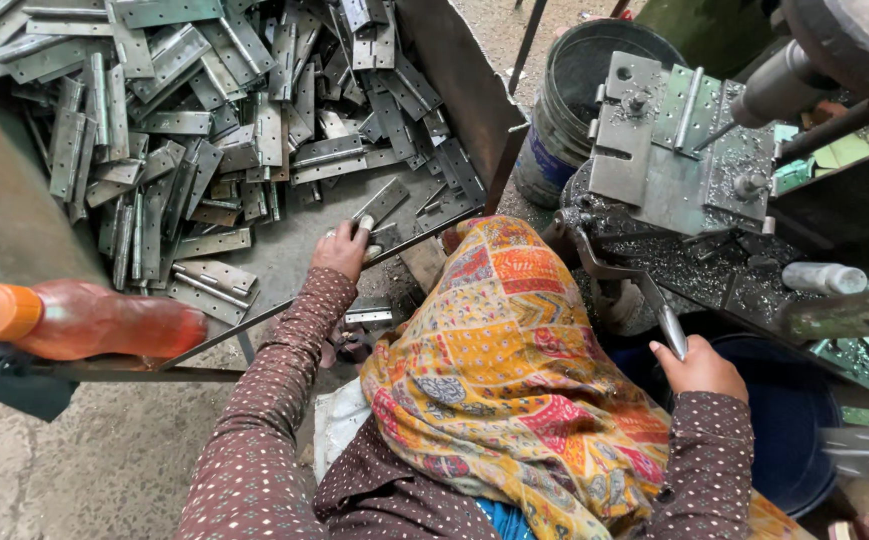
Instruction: The person repeatedly picks up metal hinge pieces from a bin, places them under a drill press, and operates the machine to drill holes. The person then removes the processed pieces and returns them to the bin.
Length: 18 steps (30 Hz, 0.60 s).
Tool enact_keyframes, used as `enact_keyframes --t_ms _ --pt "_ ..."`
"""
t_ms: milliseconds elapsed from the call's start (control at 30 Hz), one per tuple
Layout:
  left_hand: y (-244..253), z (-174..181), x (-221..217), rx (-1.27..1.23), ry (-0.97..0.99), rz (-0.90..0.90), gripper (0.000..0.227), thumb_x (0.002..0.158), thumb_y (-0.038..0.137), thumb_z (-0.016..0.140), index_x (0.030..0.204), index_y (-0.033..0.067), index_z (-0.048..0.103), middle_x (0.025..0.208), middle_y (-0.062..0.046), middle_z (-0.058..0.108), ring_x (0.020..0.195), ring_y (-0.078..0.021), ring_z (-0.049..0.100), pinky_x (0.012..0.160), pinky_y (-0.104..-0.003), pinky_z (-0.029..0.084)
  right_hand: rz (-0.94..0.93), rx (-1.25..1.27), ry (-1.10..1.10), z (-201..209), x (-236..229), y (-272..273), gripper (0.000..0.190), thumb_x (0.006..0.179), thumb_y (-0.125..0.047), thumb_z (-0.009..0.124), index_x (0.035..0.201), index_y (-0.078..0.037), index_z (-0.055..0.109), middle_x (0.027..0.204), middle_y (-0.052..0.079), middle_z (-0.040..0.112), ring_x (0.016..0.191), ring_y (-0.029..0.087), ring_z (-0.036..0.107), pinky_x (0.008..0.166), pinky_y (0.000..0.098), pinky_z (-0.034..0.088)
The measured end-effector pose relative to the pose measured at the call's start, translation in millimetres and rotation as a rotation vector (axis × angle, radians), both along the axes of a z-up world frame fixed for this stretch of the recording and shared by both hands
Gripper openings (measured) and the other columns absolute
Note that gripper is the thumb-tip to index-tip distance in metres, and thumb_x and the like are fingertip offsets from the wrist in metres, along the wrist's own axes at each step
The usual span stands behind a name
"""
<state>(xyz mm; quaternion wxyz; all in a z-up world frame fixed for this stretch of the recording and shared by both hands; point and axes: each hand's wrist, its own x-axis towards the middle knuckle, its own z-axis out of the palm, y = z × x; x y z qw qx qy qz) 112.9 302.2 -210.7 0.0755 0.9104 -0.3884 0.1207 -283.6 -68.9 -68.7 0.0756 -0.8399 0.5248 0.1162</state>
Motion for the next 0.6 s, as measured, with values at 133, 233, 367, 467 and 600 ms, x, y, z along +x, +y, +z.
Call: enact_keyframes --t_ms 133,233,367,467,600 --pt "-14.1 -0.1 23.5 0.068 0.236 0.153 0.026 0.105 0.023 0.058 0.127 0.0109 0.059 0.122 -0.016 0.060 0.088 -0.0273 0.067 0.075 -0.042 0.057 0.018 -0.008 -0.014 1.0 0.7 0.9 0.053 0.089 -0.060 0.062 0.101 -0.010 0.069 0.086 0.020 0.073 0.085 0.042 0.071 0.073 0.0522 0.055" --pt "-23.9 0.5 44.2 0.058 0.258 0.311 0.030 0.100 0.022 0.059 0.128 0.0120 0.059 0.124 -0.016 0.059 0.090 -0.0272 0.067 0.081 -0.043 0.056 -0.010 0.015 0.017 3.4 2.9 4.3 0.053 0.089 -0.060 0.061 0.100 -0.008 0.069 0.084 0.020 0.073 0.083 0.040 0.072 0.072 0.0514 0.056" --pt "-28.4 -5.3 45.1 0.095 0.194 0.341 0.043 0.086 0.024 0.066 0.126 0.0103 0.059 0.116 -0.017 0.061 0.092 -0.0269 0.066 0.080 -0.042 0.055 0.018 -0.005 0.023 7.9 5.5 2.9 0.053 0.089 -0.060 0.061 0.100 -0.008 0.068 0.084 0.019 0.073 0.083 0.039 0.072 0.071 0.0509 0.055" --pt "-21.6 -19.9 35.1 0.123 0.173 0.264 0.045 0.089 0.025 0.064 0.130 0.0079 0.056 0.107 -0.016 0.063 0.089 -0.0279 0.066 0.080 -0.042 0.055 0.008 -0.003 0.025 6.3 3.4 2.9 0.052 0.090 -0.060 0.061 0.100 -0.009 0.068 0.085 0.019 0.073 0.083 0.039 0.071 0.071 0.0508 0.055" --pt "-5.1 -36.6 34.8 0.132 -0.012 0.190 0.030 0.099 0.007 0.058 0.129 0.0046 0.059 0.100 -0.013 0.065 0.086 -0.0269 0.067 0.076 -0.039 0.056 0.000 0.010 0.028 5.6 2.6 6.4 0.052 0.090 -0.060 0.061 0.101 -0.010 0.069 0.084 0.019 0.073 0.082 0.040 0.072 0.071 0.0511 0.055"
